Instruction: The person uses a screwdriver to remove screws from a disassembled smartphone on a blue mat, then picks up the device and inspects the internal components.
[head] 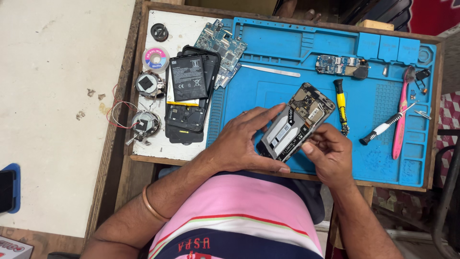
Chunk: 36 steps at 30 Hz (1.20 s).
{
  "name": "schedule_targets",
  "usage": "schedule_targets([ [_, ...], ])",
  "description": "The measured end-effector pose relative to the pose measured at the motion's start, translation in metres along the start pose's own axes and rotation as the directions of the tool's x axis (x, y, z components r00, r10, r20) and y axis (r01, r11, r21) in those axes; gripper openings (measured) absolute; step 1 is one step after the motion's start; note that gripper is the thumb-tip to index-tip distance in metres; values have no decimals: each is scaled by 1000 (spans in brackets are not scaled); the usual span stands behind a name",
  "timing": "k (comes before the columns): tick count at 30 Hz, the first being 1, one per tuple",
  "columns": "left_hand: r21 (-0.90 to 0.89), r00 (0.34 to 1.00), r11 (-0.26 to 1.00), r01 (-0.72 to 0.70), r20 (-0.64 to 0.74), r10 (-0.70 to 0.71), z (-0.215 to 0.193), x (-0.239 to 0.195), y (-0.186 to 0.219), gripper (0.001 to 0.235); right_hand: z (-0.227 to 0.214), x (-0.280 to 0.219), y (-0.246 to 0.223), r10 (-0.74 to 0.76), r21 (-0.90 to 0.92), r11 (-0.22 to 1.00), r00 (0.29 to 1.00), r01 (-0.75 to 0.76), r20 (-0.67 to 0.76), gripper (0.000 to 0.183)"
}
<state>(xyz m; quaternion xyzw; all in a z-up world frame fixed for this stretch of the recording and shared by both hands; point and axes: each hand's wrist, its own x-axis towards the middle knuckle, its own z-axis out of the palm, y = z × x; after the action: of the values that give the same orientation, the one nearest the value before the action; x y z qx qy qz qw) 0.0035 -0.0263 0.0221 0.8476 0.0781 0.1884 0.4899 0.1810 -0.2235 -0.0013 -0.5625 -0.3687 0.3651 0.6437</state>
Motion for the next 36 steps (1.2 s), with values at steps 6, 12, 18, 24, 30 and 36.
schedule_targets([
  [6, -383, 987, 910, 157, 38, -154, -7, -3, 0, 104, 9, 11, -10, 79, 164, 985, 990, -59, -119, 38],
  [12, -450, 997, 893, 32, 79, 4, -1, -8, 2, 85, 12, 17, -15, 150, 71, 987, 977, -141, -152, 51],
  [18, -360, 997, 933, -28, 62, 54, 3, -11, -3, 83, 10, 16, -9, 144, -79, 985, 985, -151, -93, 51],
  [24, -343, 995, 939, -15, 87, 48, 5, -10, -4, 86, 13, 17, -10, 129, -121, 983, 990, -135, -59, 51],
  [30, -359, 995, 933, -5, 93, 41, 4, -9, -2, 86, 13, 19, -13, 129, -166, 977, 990, -137, -56, 52],
  [36, -410, 998, 912, 2, 60, 25, 3, -9, -1, 83, 15, 19, -14, 112, -140, 983, 992, -119, -60, 53],
])
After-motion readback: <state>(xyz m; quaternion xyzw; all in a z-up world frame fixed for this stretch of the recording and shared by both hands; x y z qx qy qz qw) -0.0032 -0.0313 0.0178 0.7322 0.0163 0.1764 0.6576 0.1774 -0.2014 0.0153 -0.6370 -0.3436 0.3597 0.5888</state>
